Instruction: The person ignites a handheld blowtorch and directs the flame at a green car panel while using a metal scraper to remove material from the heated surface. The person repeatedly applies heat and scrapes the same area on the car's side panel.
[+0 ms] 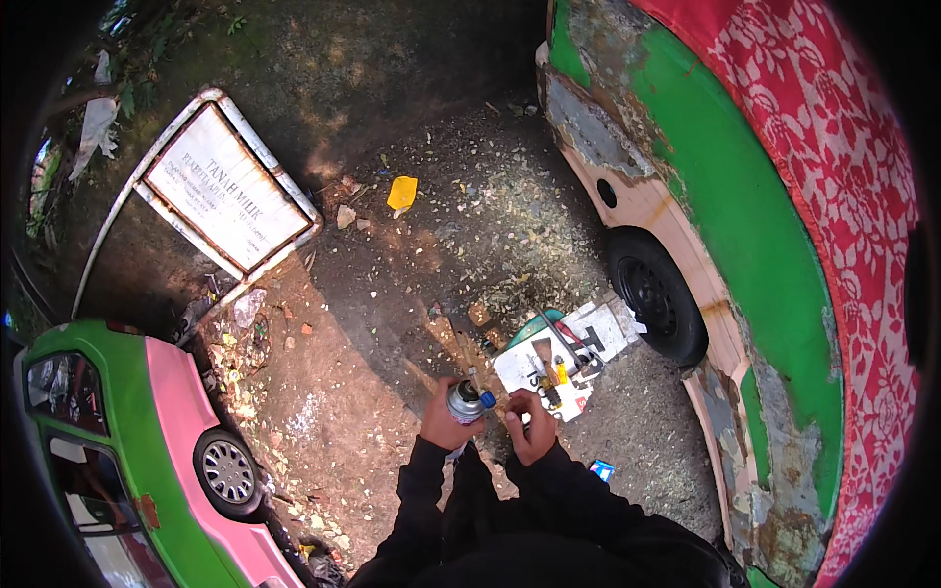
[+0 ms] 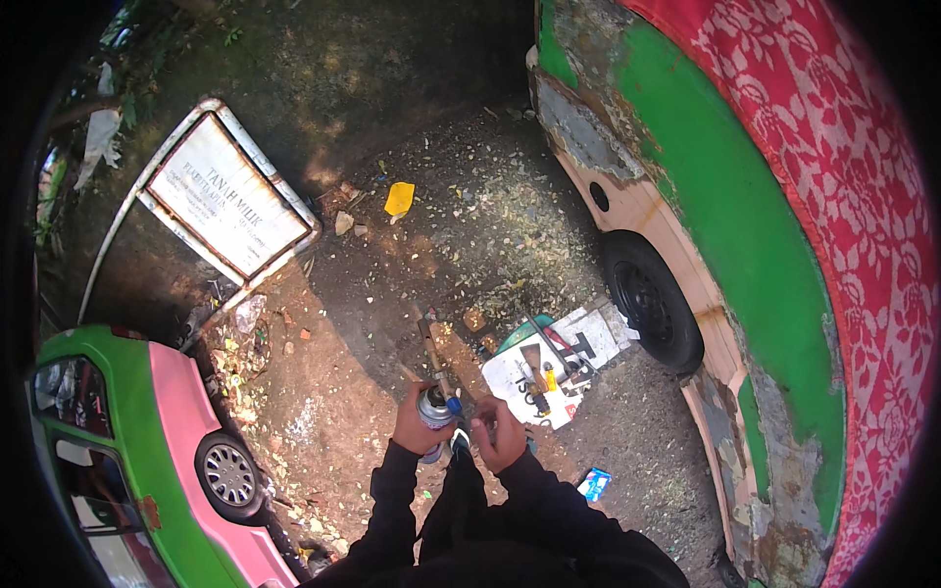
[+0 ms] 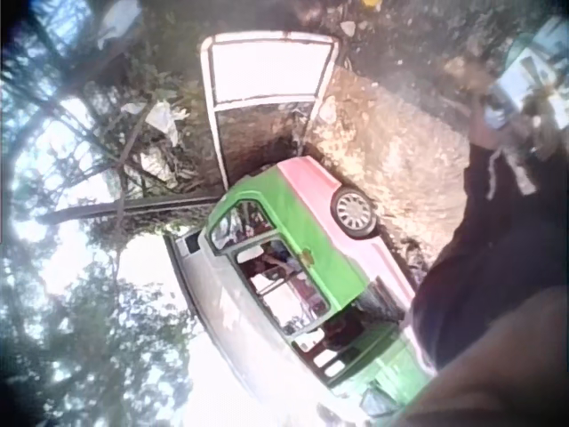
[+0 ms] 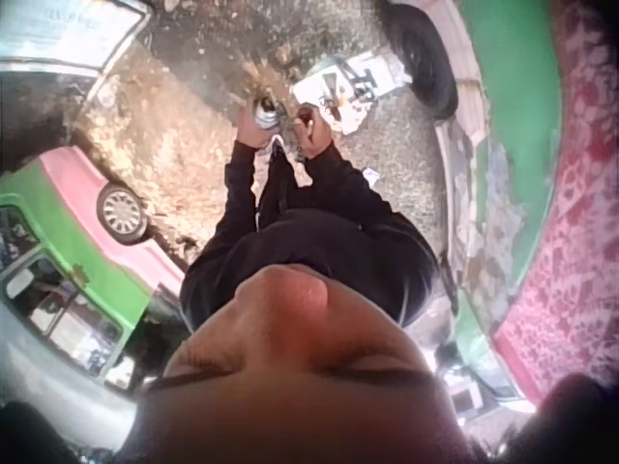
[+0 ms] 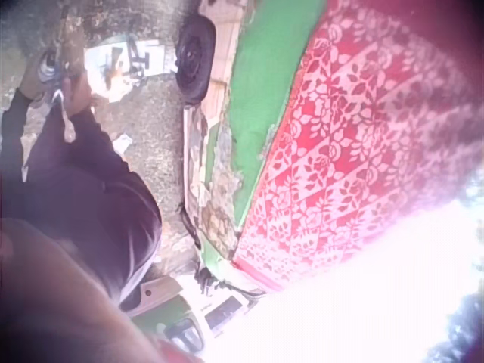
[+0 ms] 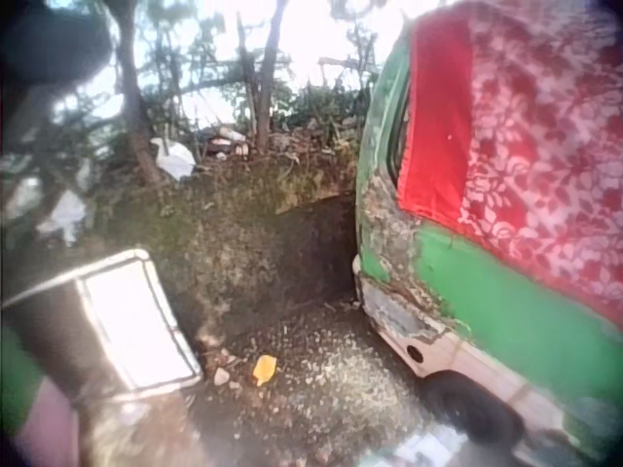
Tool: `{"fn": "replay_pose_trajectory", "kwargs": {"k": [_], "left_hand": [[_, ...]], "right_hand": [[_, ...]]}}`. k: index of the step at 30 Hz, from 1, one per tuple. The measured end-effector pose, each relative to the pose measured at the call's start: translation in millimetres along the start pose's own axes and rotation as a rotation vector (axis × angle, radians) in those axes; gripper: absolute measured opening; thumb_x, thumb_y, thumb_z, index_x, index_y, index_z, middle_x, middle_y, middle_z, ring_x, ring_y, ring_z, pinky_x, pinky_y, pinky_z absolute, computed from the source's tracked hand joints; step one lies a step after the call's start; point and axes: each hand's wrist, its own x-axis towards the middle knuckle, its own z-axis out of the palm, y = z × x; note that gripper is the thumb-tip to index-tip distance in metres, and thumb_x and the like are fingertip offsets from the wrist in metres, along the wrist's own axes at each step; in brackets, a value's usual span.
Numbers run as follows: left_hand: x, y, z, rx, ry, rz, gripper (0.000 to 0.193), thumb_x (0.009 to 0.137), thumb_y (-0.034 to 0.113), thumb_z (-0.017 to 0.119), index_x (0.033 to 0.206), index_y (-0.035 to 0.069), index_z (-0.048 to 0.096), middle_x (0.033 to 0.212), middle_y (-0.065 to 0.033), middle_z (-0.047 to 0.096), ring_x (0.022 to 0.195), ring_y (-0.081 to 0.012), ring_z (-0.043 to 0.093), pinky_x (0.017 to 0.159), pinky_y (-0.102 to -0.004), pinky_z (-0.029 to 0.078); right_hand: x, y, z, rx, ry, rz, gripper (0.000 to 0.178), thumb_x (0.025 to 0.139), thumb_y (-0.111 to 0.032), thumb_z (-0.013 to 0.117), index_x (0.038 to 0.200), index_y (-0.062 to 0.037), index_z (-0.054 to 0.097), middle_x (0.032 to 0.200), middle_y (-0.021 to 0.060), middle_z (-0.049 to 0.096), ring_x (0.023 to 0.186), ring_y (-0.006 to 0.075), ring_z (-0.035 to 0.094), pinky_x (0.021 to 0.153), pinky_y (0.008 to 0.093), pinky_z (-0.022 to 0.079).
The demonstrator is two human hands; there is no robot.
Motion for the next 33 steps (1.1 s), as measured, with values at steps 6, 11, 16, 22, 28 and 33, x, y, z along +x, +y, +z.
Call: {"fn": "replay_pose_trajectory", "kwargs": {"k": [6,11,16,22,28,33], "left_hand": [[-25,25,-26,0.078,0.251,-0.004,0.073,0.064,0.023,0.087,0.122,0.003,0.048,0.101,-0.0218,0.070,0.096,-0.0401,0.070,0.079,-0.0458,0.057],[-42,23,-51,0.081,0.344,-0.034,0.076,0.064,0.024,0.087,0.124,0.003,0.046,0.103,-0.0246,0.069,0.097,-0.0427,0.069,0.079,-0.0481,0.056],[-60,16,-69,0.136,0.396,-0.065,0.078,0.062,0.026,0.087,0.125,0.004,0.046,0.102,-0.0267,0.068,0.096,-0.0466,0.067,0.079,-0.0501,0.056],[-77,6,-83,0.142,0.414,-0.075,0.080,0.059,0.024,0.088,0.123,0.004,0.046,0.101,-0.0270,0.067,0.094,-0.0472,0.067,0.078,-0.0501,0.056],[-79,-5,-86,0.121,0.409,-0.070,0.078,0.057,0.023,0.089,0.121,0.004,0.047,0.102,-0.0262,0.067,0.094,-0.0465,0.067,0.079,-0.0497,0.056],[-75,-6,-88,0.121,0.378,-0.063,0.078,0.057,0.023,0.089,0.121,0.004,0.047,0.102,-0.0262,0.066,0.094,-0.0462,0.067,0.079,-0.0495,0.056]], "right_hand": [[31,-43,25,-0.057,-0.128,-0.239,0.035,0.087,-0.008,0.074,0.115,0.0007,0.056,0.085,0.0094,0.064,0.070,0.0167,0.061,0.064,0.0294,0.050],[37,-67,53,-0.071,-0.132,-0.378,0.031,0.085,-0.007,0.078,0.109,0.0002,0.060,0.087,0.0098,0.064,0.069,0.0151,0.063,0.061,0.0281,0.050],[30,-75,75,-0.097,-0.128,-0.402,0.026,0.085,-0.009,0.078,0.105,-0.0004,0.062,0.083,0.0095,0.066,0.063,0.0149,0.063,0.055,0.0278,0.050],[20,-78,95,-0.120,-0.138,-0.388,0.019,0.087,-0.010,0.077,0.097,0.0002,0.064,0.072,0.0081,0.064,0.058,0.0143,0.062,0.052,0.0280,0.048],[15,-77,103,-0.115,-0.115,-0.361,0.018,0.088,-0.010,0.077,0.093,0.0011,0.064,0.067,0.0085,0.063,0.054,0.0153,0.061,0.049,0.0287,0.047],[14,-82,104,-0.106,-0.102,-0.326,0.017,0.088,-0.010,0.076,0.091,0.0007,0.062,0.069,0.0105,0.066,0.058,0.0180,0.067,0.051,0.0293,0.050]]}}
